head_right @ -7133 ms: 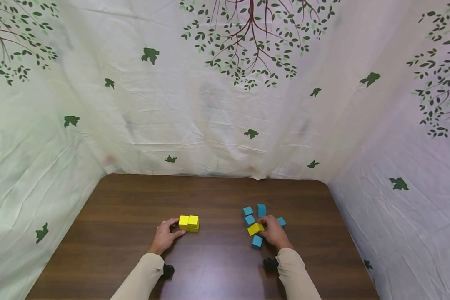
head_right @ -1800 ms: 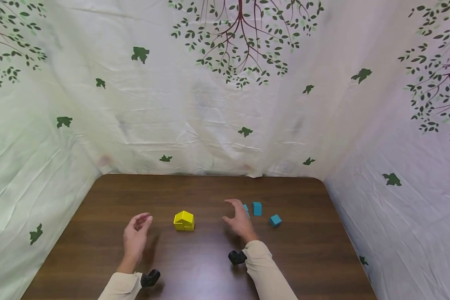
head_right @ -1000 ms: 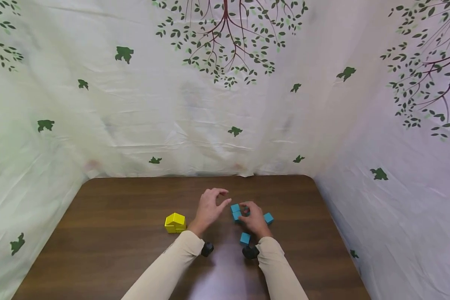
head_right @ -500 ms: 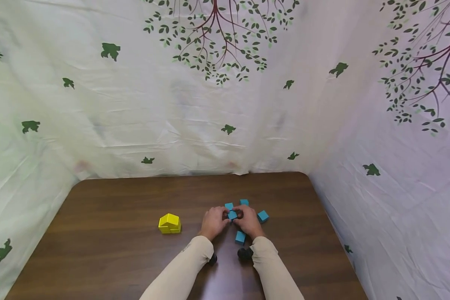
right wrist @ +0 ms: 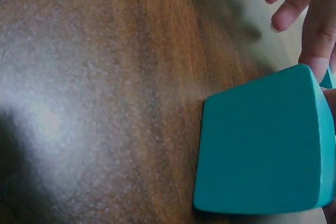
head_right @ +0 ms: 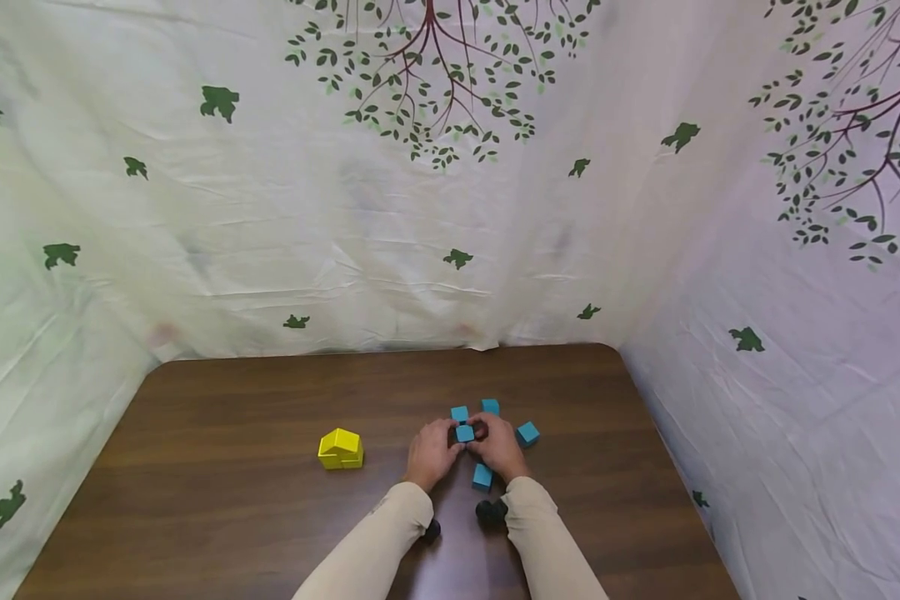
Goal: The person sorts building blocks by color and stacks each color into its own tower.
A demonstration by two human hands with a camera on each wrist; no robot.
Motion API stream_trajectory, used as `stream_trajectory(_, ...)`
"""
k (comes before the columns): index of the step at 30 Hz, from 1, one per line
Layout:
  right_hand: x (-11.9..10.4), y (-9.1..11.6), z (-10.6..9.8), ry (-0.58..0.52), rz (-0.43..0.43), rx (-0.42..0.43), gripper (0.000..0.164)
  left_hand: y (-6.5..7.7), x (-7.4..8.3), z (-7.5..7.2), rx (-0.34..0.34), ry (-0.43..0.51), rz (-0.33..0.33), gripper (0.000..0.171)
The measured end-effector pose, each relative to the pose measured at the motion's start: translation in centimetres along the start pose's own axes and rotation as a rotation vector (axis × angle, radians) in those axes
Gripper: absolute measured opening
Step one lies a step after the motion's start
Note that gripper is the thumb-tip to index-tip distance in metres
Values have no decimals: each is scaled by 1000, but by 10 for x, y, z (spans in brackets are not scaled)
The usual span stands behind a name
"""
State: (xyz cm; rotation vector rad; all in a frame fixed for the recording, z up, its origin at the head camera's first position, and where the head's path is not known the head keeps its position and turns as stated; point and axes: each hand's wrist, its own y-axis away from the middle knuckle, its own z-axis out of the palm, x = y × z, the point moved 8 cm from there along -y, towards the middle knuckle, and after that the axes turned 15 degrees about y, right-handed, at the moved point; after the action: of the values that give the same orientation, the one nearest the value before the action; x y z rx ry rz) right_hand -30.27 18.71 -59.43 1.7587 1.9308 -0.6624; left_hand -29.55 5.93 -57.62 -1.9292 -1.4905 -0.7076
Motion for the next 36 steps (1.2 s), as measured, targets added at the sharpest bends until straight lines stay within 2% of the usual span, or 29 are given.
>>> stream_trajectory(7, -7, 2, 5, 6, -7, -35, 28, 10, -9, -5, 45, 55, 3, 28)
stream_trajectory(9, -11, 3, 6, 7, -24, -35, 28, 12, -11, -8, 64, 94, 25, 28)
stream_trajectory(11, -17, 3, 5, 0, -39, -28, 29, 14, -14, -11, 84, 144, 70, 28)
stream_trajectory(15, -32, 4, 5, -16, -76, -12, 29, 19, -20, -22, 147, 273, 218, 30)
stream_trajectory(18, -44, 5, 9, -20, -106, -15, 29, 26, -27, -32, 191, 391, 298, 32)
stream_trajectory(21, -54, 6, 16, -11, -119, -25, 29, 31, -42, -37, 216, 525, 334, 32)
stream_trajectory(24, -61, 6, 26, -16, -114, -41, 29, 38, -50, -43, 227, 610, 309, 31)
stream_trajectory(27, -66, 8, 35, -31, -102, -50, 29, 40, -61, -44, 220, 623, 211, 30)
stream_trajectory(28, -67, 9, 37, -45, -92, -51, 29, 43, -60, -47, 208, 616, 154, 30)
stream_trajectory(31, -73, 11, 41, -74, -83, -43, 29, 45, -70, -45, 181, 625, 28, 33)
stream_trajectory(34, -78, 12, 45, -92, -76, -35, 30, 50, -75, -45, 172, 660, -42, 35)
stream_trajectory(36, -80, 13, 49, -93, -71, -30, 30, 53, -76, -45, 173, 689, -66, 36)
